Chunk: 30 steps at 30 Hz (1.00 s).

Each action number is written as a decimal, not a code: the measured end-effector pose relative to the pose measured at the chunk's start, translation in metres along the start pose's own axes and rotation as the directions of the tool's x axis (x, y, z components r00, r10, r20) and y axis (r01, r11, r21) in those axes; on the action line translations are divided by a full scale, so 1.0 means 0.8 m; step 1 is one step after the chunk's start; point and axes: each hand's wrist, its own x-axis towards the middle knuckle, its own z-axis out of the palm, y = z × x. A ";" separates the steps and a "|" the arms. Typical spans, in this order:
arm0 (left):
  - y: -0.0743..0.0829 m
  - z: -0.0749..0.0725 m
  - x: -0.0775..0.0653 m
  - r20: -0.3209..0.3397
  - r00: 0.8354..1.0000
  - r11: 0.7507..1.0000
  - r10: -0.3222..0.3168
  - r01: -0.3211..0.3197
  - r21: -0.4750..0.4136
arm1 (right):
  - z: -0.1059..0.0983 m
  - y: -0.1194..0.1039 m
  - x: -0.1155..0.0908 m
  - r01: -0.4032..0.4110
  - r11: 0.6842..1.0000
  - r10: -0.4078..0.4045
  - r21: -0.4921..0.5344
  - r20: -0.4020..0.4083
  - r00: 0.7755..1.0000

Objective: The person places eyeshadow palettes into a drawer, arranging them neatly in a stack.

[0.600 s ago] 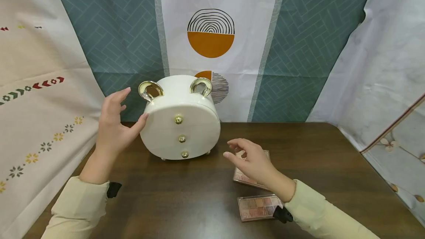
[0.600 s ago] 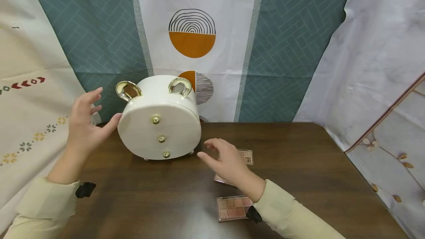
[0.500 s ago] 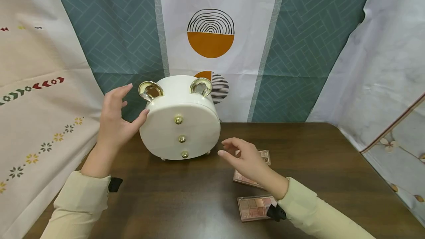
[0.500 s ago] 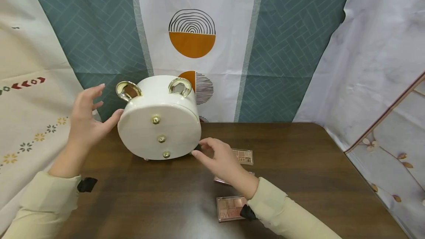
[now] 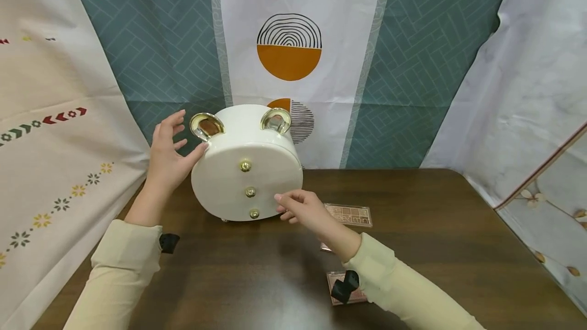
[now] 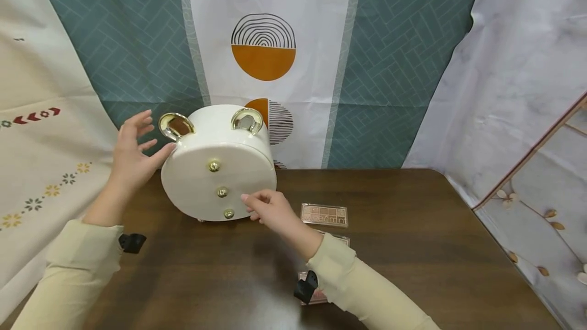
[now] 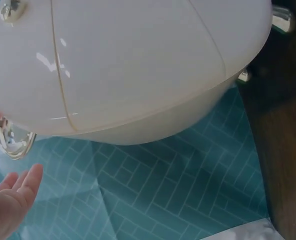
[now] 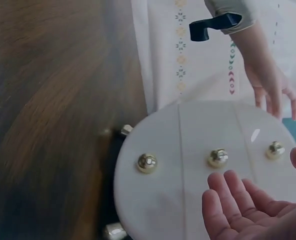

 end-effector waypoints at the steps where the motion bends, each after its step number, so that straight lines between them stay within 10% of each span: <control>1: -0.001 0.001 0.002 0.008 1.000 1.000 -0.028 0.029 -0.013 | 0.003 0.002 0.005 -0.009 1.000 0.008 0.013 0.002 1.000; 11: -0.013 0.018 0.016 0.070 0.981 0.964 -0.182 0.192 -0.185 | 0.038 0.010 0.044 -0.086 0.982 0.075 0.169 0.069 0.995; 30: -0.016 0.028 0.017 0.036 0.987 0.972 -0.157 0.161 -0.172 | 0.073 0.016 0.078 -0.151 0.923 0.150 0.355 0.032 0.988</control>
